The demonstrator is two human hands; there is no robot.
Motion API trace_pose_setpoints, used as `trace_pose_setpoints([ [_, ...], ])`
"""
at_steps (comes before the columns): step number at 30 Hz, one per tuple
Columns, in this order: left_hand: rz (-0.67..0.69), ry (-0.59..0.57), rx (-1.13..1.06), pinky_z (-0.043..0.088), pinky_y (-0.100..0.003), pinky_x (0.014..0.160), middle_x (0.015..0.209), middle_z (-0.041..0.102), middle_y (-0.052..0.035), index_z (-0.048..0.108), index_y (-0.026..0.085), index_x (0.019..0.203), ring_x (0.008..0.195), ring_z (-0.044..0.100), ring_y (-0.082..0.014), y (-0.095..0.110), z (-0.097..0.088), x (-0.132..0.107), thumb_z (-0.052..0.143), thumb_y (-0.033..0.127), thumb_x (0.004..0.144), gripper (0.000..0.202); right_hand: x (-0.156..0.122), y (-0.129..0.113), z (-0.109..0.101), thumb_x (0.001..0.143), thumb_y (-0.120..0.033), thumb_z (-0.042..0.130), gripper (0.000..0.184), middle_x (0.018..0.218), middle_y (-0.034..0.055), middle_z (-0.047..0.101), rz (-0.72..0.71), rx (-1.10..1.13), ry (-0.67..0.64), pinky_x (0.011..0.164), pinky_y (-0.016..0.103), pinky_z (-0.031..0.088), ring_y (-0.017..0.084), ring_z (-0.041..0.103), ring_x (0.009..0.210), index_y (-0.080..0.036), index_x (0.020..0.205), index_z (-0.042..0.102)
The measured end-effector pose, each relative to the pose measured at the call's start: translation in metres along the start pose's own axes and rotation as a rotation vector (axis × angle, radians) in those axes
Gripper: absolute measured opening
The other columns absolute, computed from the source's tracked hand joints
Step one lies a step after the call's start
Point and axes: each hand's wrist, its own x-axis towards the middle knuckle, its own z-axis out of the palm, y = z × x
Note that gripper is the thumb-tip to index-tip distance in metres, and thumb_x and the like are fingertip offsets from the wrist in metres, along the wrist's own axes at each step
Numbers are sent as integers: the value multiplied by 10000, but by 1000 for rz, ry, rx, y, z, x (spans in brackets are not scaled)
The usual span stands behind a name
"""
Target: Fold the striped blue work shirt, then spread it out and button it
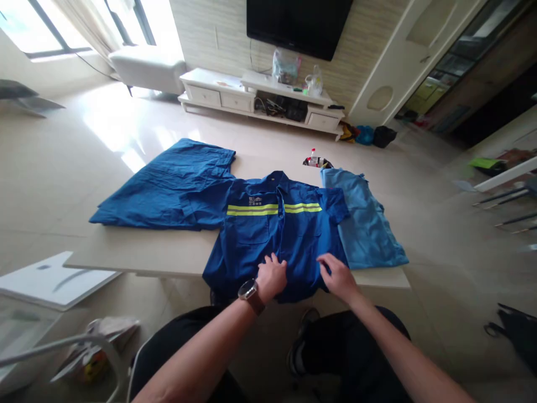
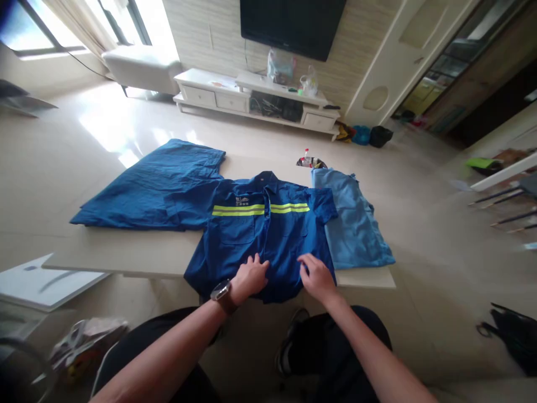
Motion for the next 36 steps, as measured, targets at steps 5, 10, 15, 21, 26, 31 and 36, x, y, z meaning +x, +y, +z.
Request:
trace_pose_setpoints([
  [5,-35,13,24,489,-580,964,1561,429,-320,646,152,1375,1369,489,-524,4,6,13,563,232,941,450,244,0,13,963,-43,445,341,1206,116,704,-17,-203,-191,1024,313,474,207,638,1117,-100,1173,707],
  [10,-48,50,-118,484,-578,905,1476,503,-350,684,144,1331,1268,562,-527,-1,13,28,525,143,925,437,391,-1,40,937,17,490,381,1318,155,652,-85,-272,-268,1116,353,402,214,569,1220,-47,1250,697],
  [15,-31,4,-147,496,-490,874,1189,667,-289,681,110,1306,1105,668,-415,-2,-11,32,349,46,952,490,445,-14,71,872,-19,701,514,1403,90,597,-258,-299,-368,1174,380,343,245,452,1357,-148,1369,672],
  [21,-71,-25,-159,539,-513,886,1094,703,-256,683,117,1332,1048,700,-387,-1,-20,36,384,31,951,492,476,-31,95,1055,-147,483,321,1321,177,615,-63,-283,-222,1155,426,365,277,494,1322,-25,1229,724],
  [26,-6,53,-159,496,-625,1039,1287,657,-304,593,110,1498,1234,642,-452,3,13,44,395,5,924,617,506,-34,113,1020,-118,461,374,1294,184,644,156,-224,-163,1108,459,416,291,580,1247,26,1290,676],
  [31,3,105,-101,512,-605,1017,1215,688,-282,605,88,1475,1156,679,-424,7,21,48,437,29,942,562,521,-29,118,945,-44,503,464,1211,130,701,163,-140,-204,1048,328,474,197,654,1097,-6,1396,603],
  [36,-10,97,65,571,-524,958,1166,723,-200,601,91,1469,1084,719,-355,8,16,45,458,54,983,508,484,-3,88,898,-66,509,431,1220,156,692,59,-134,-44,1051,388,498,255,641,1114,-78,1311,631],
])
